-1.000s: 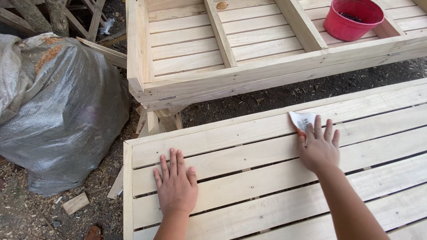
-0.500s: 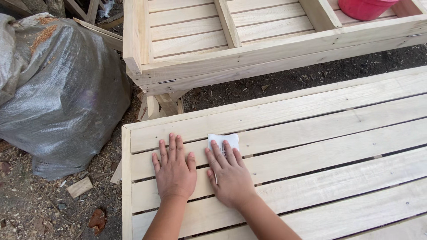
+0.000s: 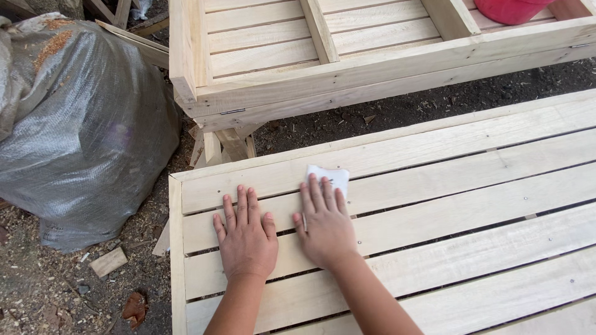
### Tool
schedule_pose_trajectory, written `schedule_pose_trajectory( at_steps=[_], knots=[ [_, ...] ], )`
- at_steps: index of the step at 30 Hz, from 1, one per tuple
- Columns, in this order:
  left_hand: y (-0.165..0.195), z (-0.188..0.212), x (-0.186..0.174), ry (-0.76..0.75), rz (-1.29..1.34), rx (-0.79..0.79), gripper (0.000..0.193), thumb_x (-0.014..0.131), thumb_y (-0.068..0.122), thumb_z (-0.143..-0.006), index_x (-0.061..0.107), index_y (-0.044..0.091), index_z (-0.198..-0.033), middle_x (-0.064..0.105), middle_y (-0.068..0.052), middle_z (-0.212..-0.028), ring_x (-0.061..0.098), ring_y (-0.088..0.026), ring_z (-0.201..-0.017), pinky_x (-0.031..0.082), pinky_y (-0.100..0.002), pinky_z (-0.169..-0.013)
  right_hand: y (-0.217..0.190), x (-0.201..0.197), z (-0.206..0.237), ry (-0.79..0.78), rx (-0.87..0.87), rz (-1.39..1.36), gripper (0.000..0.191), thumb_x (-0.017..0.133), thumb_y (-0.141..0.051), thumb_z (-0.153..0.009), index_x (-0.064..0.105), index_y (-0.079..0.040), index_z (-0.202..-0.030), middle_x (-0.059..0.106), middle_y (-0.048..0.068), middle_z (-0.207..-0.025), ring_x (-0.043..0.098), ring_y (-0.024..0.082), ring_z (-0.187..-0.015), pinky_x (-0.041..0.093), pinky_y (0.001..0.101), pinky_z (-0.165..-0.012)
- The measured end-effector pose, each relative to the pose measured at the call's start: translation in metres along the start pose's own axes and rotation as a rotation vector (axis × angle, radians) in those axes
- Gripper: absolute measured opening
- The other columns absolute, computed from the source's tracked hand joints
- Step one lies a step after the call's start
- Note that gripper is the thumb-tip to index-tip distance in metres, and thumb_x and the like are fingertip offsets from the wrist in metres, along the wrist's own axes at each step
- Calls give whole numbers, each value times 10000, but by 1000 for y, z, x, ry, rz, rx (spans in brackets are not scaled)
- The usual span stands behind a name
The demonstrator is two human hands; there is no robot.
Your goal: The person sands the slatted surfaces of unfinished wooden furniture pieces outdoors, rubbing a small sanding block back and forth across the boards while steadying the work with the other hand. They briefly handle an orange abrasive block, then continue sanding across multiple furniture panels.
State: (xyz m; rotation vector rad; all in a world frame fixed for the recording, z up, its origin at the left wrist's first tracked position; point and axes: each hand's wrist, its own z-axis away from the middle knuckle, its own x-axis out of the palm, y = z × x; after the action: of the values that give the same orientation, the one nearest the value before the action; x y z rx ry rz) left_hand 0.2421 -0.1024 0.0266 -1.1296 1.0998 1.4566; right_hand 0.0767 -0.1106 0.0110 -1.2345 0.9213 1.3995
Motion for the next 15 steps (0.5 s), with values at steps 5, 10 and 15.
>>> schedule_pose_trajectory(
  at_steps=[5,10,15],
  knots=[
    [-2,0,1,23,20,20,644,209,417,-994,129,189,-1592,75,18,-1695,43,-241,-1525,18,-457,-1208,20,-2,8,-36,-52,-31,680,72,-473,-1026,64,-128,-1612,39,61,-1699,10,256,-1552,40,456,-1236],
    [0,0,1,-12,-1,-1,684,192,418,-991,97,210,-1636,40,21,-1722,25,-240,-1515,15,-457,-1203,198,-33,17,-23,515,1,719,30,-534,-1001,-18,-169,-1618,-55,27,-1700,-56,247,-1554,11,474,-1243],
    [1,-1,4,15,-6,6,665,198,414,-994,110,197,-1617,53,14,-1719,29,-263,-1543,19,-463,-1199,166,-37,7,14,466,38,754,30,-527,-1036,-23,-24,-1595,-66,176,-1675,-69,340,-1536,15,472,-1230]
  ],
)
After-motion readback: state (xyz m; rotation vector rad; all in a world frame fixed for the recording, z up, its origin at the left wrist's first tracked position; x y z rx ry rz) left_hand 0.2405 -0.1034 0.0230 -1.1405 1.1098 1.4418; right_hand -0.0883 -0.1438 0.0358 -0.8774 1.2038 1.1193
